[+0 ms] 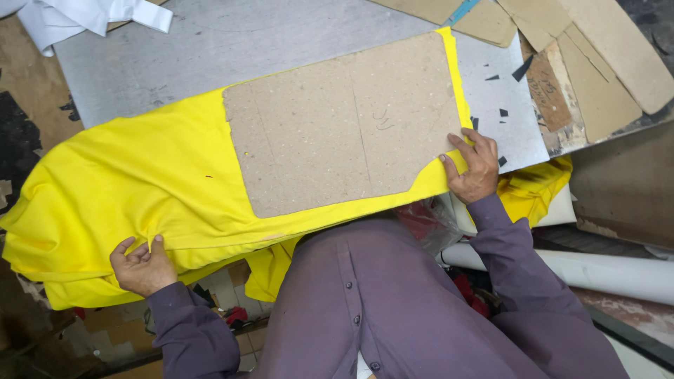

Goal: The person lays out a yellow fabric on a table, places a cardboard pattern on top, and uses a utility knife to cut the fabric along the pattern's edges. The person then removes the pattern and folds the cut fabric piece.

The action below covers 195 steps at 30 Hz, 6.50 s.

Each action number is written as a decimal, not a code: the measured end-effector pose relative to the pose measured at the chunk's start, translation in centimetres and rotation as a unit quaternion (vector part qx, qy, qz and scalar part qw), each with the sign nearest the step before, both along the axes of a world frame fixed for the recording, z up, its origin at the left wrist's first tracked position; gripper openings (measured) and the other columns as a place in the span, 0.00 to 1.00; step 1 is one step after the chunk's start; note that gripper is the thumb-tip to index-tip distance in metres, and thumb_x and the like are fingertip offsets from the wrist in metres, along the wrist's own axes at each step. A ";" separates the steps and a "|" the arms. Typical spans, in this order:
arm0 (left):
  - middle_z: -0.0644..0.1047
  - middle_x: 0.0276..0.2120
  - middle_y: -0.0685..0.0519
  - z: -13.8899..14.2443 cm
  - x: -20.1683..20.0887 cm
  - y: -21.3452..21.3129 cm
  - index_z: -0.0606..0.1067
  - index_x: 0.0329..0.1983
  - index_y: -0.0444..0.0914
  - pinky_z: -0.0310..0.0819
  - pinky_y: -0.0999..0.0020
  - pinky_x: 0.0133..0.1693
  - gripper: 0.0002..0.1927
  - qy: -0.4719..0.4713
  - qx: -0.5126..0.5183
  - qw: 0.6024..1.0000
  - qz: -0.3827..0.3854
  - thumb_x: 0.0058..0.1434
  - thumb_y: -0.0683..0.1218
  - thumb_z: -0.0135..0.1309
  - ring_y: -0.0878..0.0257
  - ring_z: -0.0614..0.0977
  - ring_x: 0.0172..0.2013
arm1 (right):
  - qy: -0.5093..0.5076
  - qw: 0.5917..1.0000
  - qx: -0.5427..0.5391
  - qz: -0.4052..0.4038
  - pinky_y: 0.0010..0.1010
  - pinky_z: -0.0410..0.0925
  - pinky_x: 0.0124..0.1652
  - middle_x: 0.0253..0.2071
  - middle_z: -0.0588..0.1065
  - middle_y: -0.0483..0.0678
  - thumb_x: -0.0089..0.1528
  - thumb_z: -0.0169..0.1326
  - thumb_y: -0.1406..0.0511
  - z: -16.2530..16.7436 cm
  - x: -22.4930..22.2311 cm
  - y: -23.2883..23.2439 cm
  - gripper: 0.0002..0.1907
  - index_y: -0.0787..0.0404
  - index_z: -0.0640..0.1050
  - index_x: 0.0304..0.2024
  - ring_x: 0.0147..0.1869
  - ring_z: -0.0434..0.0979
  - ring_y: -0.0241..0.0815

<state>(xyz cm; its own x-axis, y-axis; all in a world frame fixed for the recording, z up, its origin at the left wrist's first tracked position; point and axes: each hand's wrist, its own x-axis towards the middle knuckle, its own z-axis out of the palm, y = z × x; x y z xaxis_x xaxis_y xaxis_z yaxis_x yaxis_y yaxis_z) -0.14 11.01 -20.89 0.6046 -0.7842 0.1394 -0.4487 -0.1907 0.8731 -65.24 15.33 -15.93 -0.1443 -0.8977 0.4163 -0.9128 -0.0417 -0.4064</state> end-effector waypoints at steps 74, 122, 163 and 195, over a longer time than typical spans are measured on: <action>0.43 0.78 0.41 6.6 -25.2 -10.5 0.49 0.80 0.47 0.33 0.24 0.67 0.47 -0.324 0.167 0.833 -0.417 0.64 0.70 0.48 0.35 0.43 0.75 | -0.331 0.888 0.137 0.288 0.36 0.75 0.43 0.44 0.80 0.56 0.57 0.53 0.71 14.4 9.4 0.8 0.19 0.69 0.78 0.50 0.43 0.82 0.48; 0.62 0.71 0.46 7.4 -48.4 -16.9 0.63 0.71 0.36 0.50 0.43 0.66 0.47 -0.331 -0.009 0.668 -0.666 0.55 0.65 0.63 0.46 0.62 0.69 | -0.495 0.853 0.162 -0.042 0.30 0.76 0.33 0.34 0.79 0.51 0.67 0.56 0.72 2.2 -2.6 -11.3 0.11 0.69 0.78 0.52 0.33 0.84 0.41; 0.61 0.70 0.50 5.0 -47.7 -15.7 0.57 0.75 0.36 0.57 0.45 0.54 0.45 -0.448 -0.071 0.677 -0.579 0.61 0.64 0.52 0.52 0.62 0.62 | -0.055 0.979 0.182 -0.077 0.43 0.74 0.33 0.34 0.80 0.61 0.59 0.60 0.72 4.1 5.1 -2.4 0.19 0.67 0.80 0.53 0.31 0.81 0.58; 0.59 0.73 0.49 4.0 -47.3 -16.8 0.53 0.79 0.38 0.54 0.44 0.52 0.52 -0.442 -0.088 0.682 -0.576 0.65 0.72 0.55 0.48 0.61 0.61 | 0.172 0.911 0.349 0.140 0.41 0.71 0.26 0.31 0.76 0.50 0.52 0.57 0.67 8.7 -2.0 6.3 0.24 0.54 0.80 0.53 0.29 0.80 0.49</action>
<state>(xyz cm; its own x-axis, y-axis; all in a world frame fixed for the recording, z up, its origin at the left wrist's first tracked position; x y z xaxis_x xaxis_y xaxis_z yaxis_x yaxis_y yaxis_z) -47.40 -5.75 -16.93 -0.7800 -0.5917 0.2038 -0.5778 0.8060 0.1285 -67.27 21.61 -7.21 0.1621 -0.9427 -0.2918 -0.9843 -0.1336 -0.1152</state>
